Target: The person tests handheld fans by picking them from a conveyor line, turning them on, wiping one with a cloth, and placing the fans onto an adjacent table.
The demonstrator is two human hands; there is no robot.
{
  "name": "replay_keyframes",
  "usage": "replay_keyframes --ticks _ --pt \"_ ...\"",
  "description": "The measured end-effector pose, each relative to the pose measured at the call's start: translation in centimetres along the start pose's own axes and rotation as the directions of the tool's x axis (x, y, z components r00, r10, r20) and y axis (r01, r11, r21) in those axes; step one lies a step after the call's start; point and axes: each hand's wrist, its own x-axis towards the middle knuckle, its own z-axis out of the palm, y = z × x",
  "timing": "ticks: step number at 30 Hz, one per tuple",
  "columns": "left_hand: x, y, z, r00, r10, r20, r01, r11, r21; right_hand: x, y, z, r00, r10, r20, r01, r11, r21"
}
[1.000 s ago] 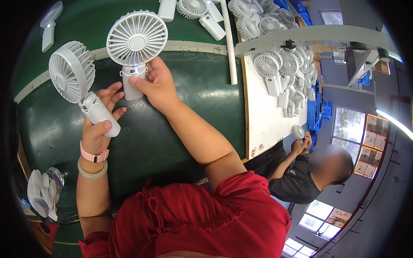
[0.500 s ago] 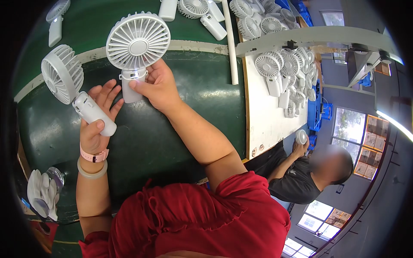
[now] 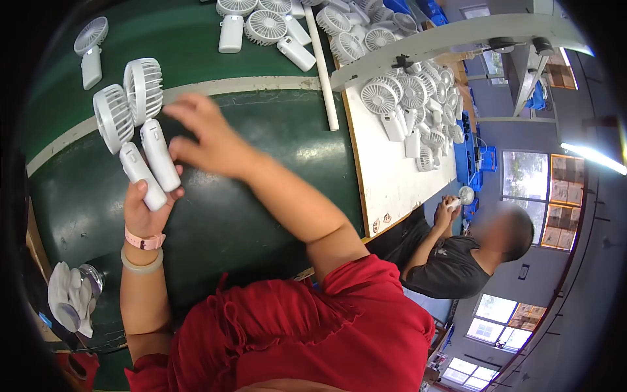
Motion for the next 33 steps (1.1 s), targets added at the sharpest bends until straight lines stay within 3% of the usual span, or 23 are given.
replay_keyframes --ticks 1,2,3,5,6,7,11,13,14,15,16,17,18,21,33 --pt "0.1 0.2 -0.3 1.0 -0.02 -0.006 0.02 0.999 -0.033 0.7 2.2 -0.6 0.997 0.043 -0.065 -0.038 0.996 0.079" --pt "0.0 0.2 -0.4 1.0 -0.022 -0.007 0.021 0.999 -0.032 1.8 3.8 -2.3 0.989 0.083 -0.123 -0.096 0.989 -0.109" --pt "0.1 0.2 -0.4 1.0 -0.024 0.015 0.024 0.999 -0.048 2.5 6.9 -3.9 0.974 -0.047 -0.222 -0.052 0.907 -0.418" --pt "0.2 0.1 -0.4 0.999 -0.02 0.04 0.023 0.998 -0.063 3.0 12.2 -7.7 0.924 0.059 -0.377 -0.306 0.705 -0.64" --pt "0.2 0.1 -0.3 0.999 -0.011 0.038 0.012 0.999 -0.042 2.9 13.9 -9.4 0.902 0.103 -0.418 -0.391 0.603 -0.695" --pt "0.2 0.1 -0.2 0.999 -0.001 0.034 0.002 1.0 -0.022 2.7 13.9 -10.5 0.856 0.255 -0.449 -0.511 0.541 -0.668" --pt "0.2 0.2 0.1 1.0 0.012 0.008 -0.012 1.0 -0.002 1.9 13.4 -11.4 0.867 0.418 -0.269 -0.448 0.422 -0.788" --pt "0.0 0.3 0.1 1.0 -0.012 0.025 0.013 1.0 -0.019 1.9 13.0 -10.0 0.887 0.304 -0.347 -0.444 0.765 -0.466" --pt "0.0 0.3 0.0 1.0 -0.012 0.025 0.013 1.0 -0.024 1.8 11.3 -9.7 0.781 0.599 -0.179 -0.545 0.792 0.276" --pt "-0.1 0.3 0.0 0.999 -0.022 0.032 0.023 0.999 -0.038 1.4 8.9 -9.2 0.751 0.66 0.0 -0.477 0.544 0.69" --pt "-0.1 0.4 0.0 0.999 -0.028 0.042 0.03 0.998 -0.05 0.8 6.8 -7.7 0.801 0.581 0.144 -0.292 0.169 0.941" --pt "-0.1 0.3 0.0 0.999 -0.024 0.045 0.026 0.998 -0.052 0.2 4.6 -6.4 0.876 0.4 0.271 -0.219 -0.172 0.96" --pt "-0.1 0.2 -0.2 0.998 -0.016 0.064 0.02 0.998 -0.064 -0.4 3.2 -5.3 0.907 0.268 0.323 -0.239 -0.302 0.923" --pt "-0.1 0.3 -0.3 0.995 0.009 0.098 -0.002 0.997 -0.076 -1.8 0.4 -2.1 0.921 0.19 0.341 -0.235 -0.428 0.873" --pt "0.0 -0.1 -0.2 0.995 -0.011 0.098 0.008 1.0 0.023 -2.3 2.2 -0.2 0.941 0.131 0.312 -0.253 -0.341 0.905"
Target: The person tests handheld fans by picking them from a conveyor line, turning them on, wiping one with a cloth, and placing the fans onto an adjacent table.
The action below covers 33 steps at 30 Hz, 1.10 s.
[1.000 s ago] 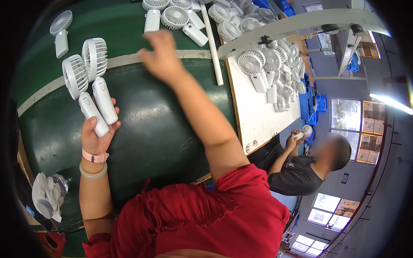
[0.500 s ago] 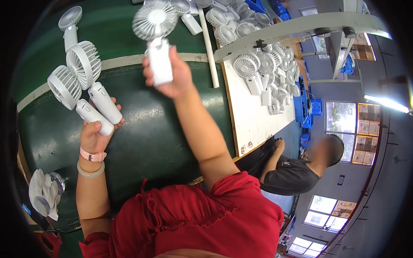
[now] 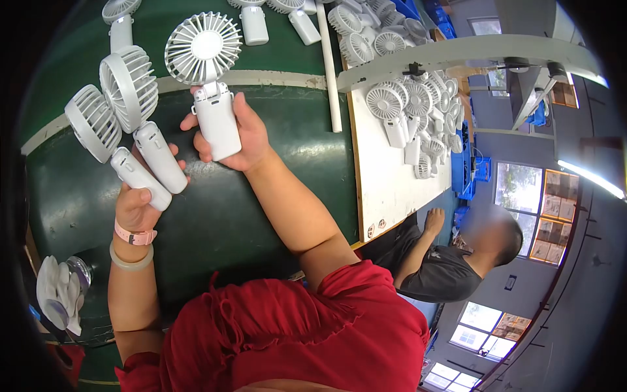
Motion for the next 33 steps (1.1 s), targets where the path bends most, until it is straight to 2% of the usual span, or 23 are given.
replay_keyframes --ticks 1,3,5,7,9,11,13,15,19,21,25,29,31,33 --pt "0.0 0.0 0.0 1.0 -0.001 -0.009 0.001 1.0 0.005 0.0 0.1 -0.1 1.0 -0.002 -0.005 0.002 1.0 0.004" --pt "-0.1 0.0 0.1 1.0 -0.009 -0.023 0.009 1.0 0.007 0.2 0.2 -0.1 0.999 -0.019 -0.043 0.013 0.992 -0.128" --pt "-0.1 0.0 0.2 0.999 -0.014 -0.036 0.015 1.0 0.01 0.1 0.4 0.0 0.995 -0.028 -0.091 0.015 0.989 -0.145" --pt "-0.1 0.0 0.3 0.998 -0.016 -0.053 0.018 1.0 0.025 0.2 0.7 0.3 0.968 -0.072 -0.24 -0.017 0.936 -0.351" --pt "0.0 0.0 0.2 0.999 -0.02 -0.045 0.021 0.999 0.028 0.2 0.8 0.7 0.968 -0.071 -0.243 -0.029 0.922 -0.385" --pt "0.0 0.0 0.2 0.999 -0.02 -0.031 0.021 0.999 0.028 0.3 1.0 0.6 0.943 -0.217 -0.254 0.027 0.806 -0.591" --pt "0.0 0.0 0.3 0.999 -0.031 -0.042 0.032 0.999 0.037 0.2 0.7 0.6 0.945 -0.206 -0.253 0.013 0.8 -0.6" --pt "0.0 0.1 0.7 0.997 -0.036 -0.072 0.038 0.999 0.021 0.3 0.6 -0.2 0.974 -0.182 -0.132 0.104 0.886 -0.452" --pt "0.0 0.2 1.0 0.992 -0.05 -0.116 0.052 0.999 0.012 0.4 0.5 -0.2 0.98 -0.087 -0.18 0.02 0.939 -0.344" --pt "0.0 0.2 0.9 0.993 -0.047 -0.107 0.048 0.999 0.011 0.4 1.0 0.0 0.958 -0.234 -0.168 0.126 0.866 -0.484" --pt "0.0 0.2 1.0 0.992 -0.036 -0.119 0.035 0.999 -0.006 0.0 1.4 0.7 0.915 -0.275 -0.294 0.097 0.86 -0.502" --pt "0.1 0.2 0.9 0.992 -0.03 -0.122 0.031 0.999 0.006 0.2 1.7 0.4 0.897 -0.331 -0.293 0.108 0.807 -0.581" --pt "0.1 0.2 1.0 0.992 -0.051 -0.116 0.056 0.998 0.04 0.2 1.7 0.5 0.886 -0.349 -0.306 0.039 0.713 -0.7" --pt "0.2 0.2 1.1 0.993 -0.045 -0.112 0.051 0.997 0.05 0.3 1.7 0.8 0.876 -0.364 -0.318 0.043 0.714 -0.699"
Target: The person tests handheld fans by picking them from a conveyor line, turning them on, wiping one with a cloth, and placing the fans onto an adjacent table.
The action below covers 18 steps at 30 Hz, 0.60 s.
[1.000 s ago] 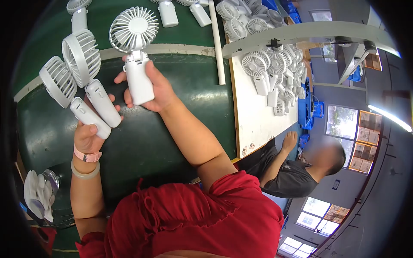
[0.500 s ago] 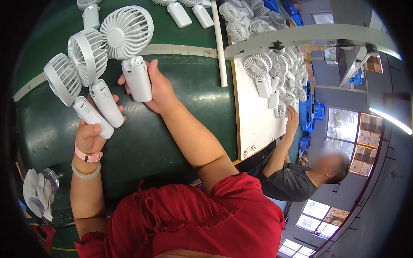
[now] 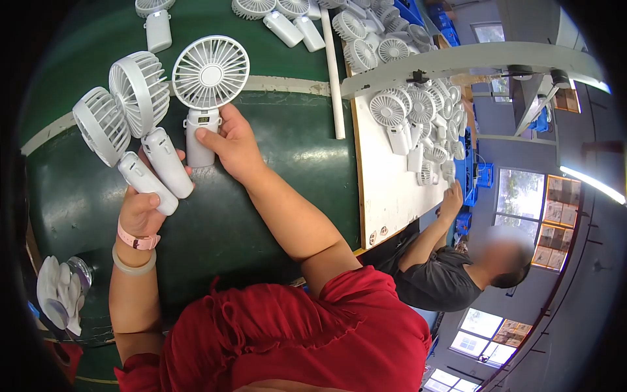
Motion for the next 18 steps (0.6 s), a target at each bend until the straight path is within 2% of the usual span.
replay_keyframes --ticks 5,14,18 --pt "-0.05 -0.06 -0.09 1.0 -0.017 -0.004 0.017 1.0 0.017 0.06 -0.16 0.26 1.0 -0.024 -0.015 0.025 0.998 0.061" --pt "0.06 -0.31 -0.04 1.0 -0.001 -0.022 0.001 1.0 0.007 -0.04 -0.23 -0.3 0.999 0.039 0.034 -0.04 0.999 0.021" --pt "0.06 -0.21 0.02 1.0 -0.011 -0.017 0.012 1.0 0.006 -0.13 -0.07 -0.05 1.0 -0.002 0.007 0.002 1.0 0.021"
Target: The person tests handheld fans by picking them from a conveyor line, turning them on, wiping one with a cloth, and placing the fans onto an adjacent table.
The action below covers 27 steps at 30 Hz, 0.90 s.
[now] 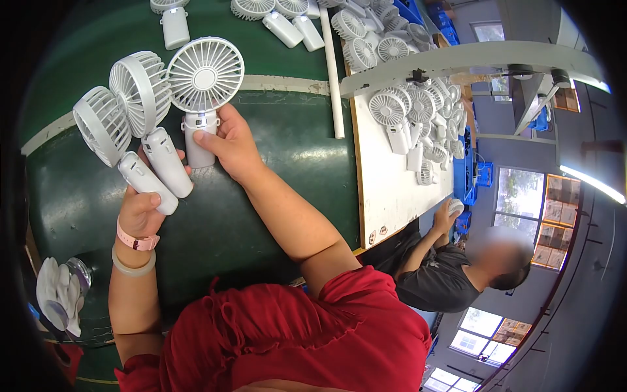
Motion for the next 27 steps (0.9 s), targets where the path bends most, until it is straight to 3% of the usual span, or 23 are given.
replay_keyframes --ticks 5,14,17,19,22,27 --pt "0.0 0.3 0.1 0.999 -0.035 0.021 0.035 0.999 0.018 0.0 -0.4 0.0 1.0 0.014 0.024 -0.014 1.0 0.016" --pt "0.0 -0.1 -0.2 1.0 0.023 -0.015 -0.023 1.0 0.014 -0.2 -0.1 0.1 0.999 -0.032 0.021 0.031 0.998 0.047" --pt "0.1 -0.6 -0.6 0.996 0.074 0.047 -0.076 0.997 0.034 -0.3 0.1 0.0 0.997 -0.072 0.02 0.071 0.995 0.064" --pt "0.1 -0.9 -0.3 0.976 0.202 -0.075 -0.188 0.968 0.164 -0.3 0.3 0.2 0.996 -0.091 0.014 0.09 0.994 0.063" --pt "0.1 -0.8 0.0 0.97 0.232 -0.066 -0.208 0.943 0.261 -0.3 0.4 0.2 0.994 -0.11 0.016 0.108 0.992 0.066" --pt "0.0 -0.8 -0.1 0.977 0.202 -0.066 -0.178 0.947 0.268 -0.3 0.5 0.1 0.992 -0.125 0.022 0.123 0.99 0.071"
